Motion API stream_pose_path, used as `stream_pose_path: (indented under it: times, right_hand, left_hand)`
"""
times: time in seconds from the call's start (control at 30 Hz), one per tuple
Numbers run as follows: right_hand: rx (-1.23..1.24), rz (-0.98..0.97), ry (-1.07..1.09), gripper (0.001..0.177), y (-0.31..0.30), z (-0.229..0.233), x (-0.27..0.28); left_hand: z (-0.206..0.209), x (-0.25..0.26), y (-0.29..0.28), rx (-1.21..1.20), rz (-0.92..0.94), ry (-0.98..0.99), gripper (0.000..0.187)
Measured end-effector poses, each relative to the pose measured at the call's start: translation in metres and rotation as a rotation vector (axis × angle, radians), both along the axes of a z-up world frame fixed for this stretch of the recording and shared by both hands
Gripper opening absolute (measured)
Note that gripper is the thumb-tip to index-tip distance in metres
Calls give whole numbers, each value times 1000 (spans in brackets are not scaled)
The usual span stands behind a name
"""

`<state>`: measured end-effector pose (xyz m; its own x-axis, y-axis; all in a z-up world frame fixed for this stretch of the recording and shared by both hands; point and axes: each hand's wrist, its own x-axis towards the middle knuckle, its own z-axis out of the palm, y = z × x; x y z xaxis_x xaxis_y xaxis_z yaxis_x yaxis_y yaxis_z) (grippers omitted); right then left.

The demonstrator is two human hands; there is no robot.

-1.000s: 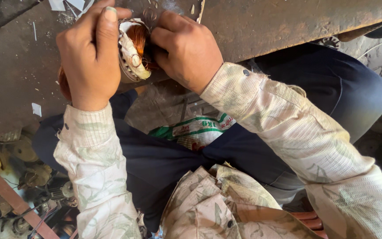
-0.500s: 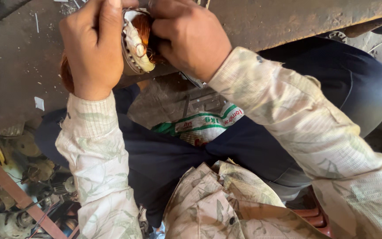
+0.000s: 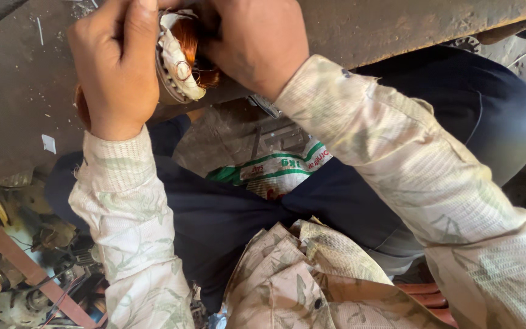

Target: The person winds copper wire around a cylindrical motor stator core by hand. They carefully feed the wire into the slots of the stator, adjusting the bundle and ensuring the wire is seated correctly within the grooves.

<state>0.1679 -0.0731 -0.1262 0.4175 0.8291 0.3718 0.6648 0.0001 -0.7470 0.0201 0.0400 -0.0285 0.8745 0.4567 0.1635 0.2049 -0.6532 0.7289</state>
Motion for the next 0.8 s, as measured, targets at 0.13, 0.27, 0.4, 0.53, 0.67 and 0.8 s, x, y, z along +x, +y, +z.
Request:
stream_pose_path:
  times: [0.13, 0.27, 0.4, 0.53, 0.67, 0.8]
  right_hand:
    - [24, -42, -103, 24, 2, 1, -4]
    - [-101, -53, -71, 30, 0, 4, -10]
    - [-165, -11, 7, 34, -1, 5, -11]
    - [-216, -24, 90, 30, 0, 12, -14]
    - [-210, 1, 119, 32, -7, 16, -18]
    - [-157, 13, 133, 30, -12, 16, -22]
  left_hand:
    - [1, -1, -2, 21, -17, -2, 33]
    - [0, -4, -3, -52, 3, 4, 34]
    - [0, -25, -3, -158, 115, -30, 33]
    - [12, -48, 4, -215, 228, 15, 33]
    - [8, -47, 2, -404, 241, 201, 45]
    - [2, -41, 14, -16, -4, 289, 48]
